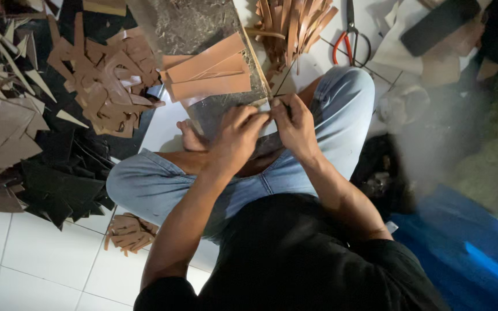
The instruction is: The person sits on the floor and repeatedly rubs small rectangular leather pieces against a fixed abrasive block to smooth their edges. They handle the pieces one at a time, turning them over and rubbing different sides before placing them aside.
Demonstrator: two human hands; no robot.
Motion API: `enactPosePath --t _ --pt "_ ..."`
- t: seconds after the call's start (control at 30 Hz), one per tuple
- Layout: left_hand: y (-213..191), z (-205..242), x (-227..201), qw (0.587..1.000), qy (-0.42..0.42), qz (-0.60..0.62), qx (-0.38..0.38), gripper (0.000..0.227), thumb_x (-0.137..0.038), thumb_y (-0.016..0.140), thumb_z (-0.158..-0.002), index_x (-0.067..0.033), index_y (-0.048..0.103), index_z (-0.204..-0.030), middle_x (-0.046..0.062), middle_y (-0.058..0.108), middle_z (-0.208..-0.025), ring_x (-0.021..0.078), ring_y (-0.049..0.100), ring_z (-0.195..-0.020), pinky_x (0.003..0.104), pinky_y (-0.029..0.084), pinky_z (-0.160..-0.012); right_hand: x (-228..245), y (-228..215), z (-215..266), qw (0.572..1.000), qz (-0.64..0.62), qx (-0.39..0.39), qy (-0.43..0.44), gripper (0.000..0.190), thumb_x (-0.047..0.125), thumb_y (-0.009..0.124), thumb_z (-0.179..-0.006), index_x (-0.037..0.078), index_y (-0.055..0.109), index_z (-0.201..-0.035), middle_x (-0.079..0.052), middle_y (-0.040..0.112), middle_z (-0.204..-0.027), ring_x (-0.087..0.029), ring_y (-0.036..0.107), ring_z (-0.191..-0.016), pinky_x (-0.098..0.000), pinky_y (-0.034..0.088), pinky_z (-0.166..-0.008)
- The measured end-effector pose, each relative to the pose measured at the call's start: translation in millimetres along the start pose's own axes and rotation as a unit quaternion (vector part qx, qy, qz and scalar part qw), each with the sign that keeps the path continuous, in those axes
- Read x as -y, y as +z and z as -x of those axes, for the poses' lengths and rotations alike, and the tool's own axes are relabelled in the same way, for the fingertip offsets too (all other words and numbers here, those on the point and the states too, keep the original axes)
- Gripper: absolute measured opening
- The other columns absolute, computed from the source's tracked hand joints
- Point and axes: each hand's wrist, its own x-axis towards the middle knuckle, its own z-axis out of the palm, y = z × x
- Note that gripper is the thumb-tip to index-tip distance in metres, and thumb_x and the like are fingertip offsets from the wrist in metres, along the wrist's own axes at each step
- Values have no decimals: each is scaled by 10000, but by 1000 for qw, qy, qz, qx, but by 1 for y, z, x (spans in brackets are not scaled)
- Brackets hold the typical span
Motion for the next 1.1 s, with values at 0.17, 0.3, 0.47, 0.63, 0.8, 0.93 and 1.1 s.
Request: enactPosePath --t 0.17,0.3,0.47,0.63,0.8,0.93,1.1 --pt "-12 7 11 999 3 10 43 344 47 669 -849 -86 702 -1165 72 610 -1096 297 630 -1037 431 527 -945 -5 -4 -3 999 40 5 28 171 154 636 -1042 -14 666 -1043 -66 643 -805 -97 555 -748 -281 482 -666" --pt "-19 4 10 999 8 23 43 326 30 682 -886 -89 695 -1188 61 601 -1076 283 631 -1030 423 528 -940 -11 -6 -9 998 62 4 17 178 160 645 -1036 -14 675 -1057 -79 668 -829 -126 604 -765 -297 507 -695" --pt "-22 -1 7 998 8 13 56 525 54 670 -897 -178 698 -1367 47 570 -1030 258 627 -1000 412 539 -939 -29 -11 -19 996 94 1 -1 195 170 660 -1030 -24 658 -1015 -136 665 -852 -191 631 -777 -337 515 -715" --pt "-21 -5 6 999 16 18 45 501 18 689 -926 -192 675 -1380 53 568 -1084 271 619 -1024 421 532 -953 -54 -14 -31 990 137 -9 -3 209 185 680 -1011 -23 658 -1001 -170 642 -845 -242 622 -741 -372 493 -670" --pt "-21 -12 4 999 28 1 39 422 -16 704 -949 -173 689 -1341 61 564 -1082 274 617 -1021 421 530 -936 -79 -12 -41 990 142 -14 -23 207 188 668 -1003 -18 658 -987 -195 645 -844 -303 651 -736 -396 504 -668" --pt "-24 -17 -1 998 32 -15 57 325 -52 710 -949 -121 701 -1267 64 580 -1069 277 608 -982 416 527 -895 -91 -9 -46 984 177 -27 22 226 197 679 -1008 -20 643 -954 -231 660 -850 -391 666 -778 -439 508 -685" --pt "-22 -22 -5 994 60 -64 63 309 -84 718 -949 -97 709 -1258 48 583 -1039 264 599 -941 406 526 -864 -104 -8 -56 979 200 -39 -18 210 186 676 -1003 -14 650 -943 -244 668 -868 -431 673 -800 -475 517 -691"
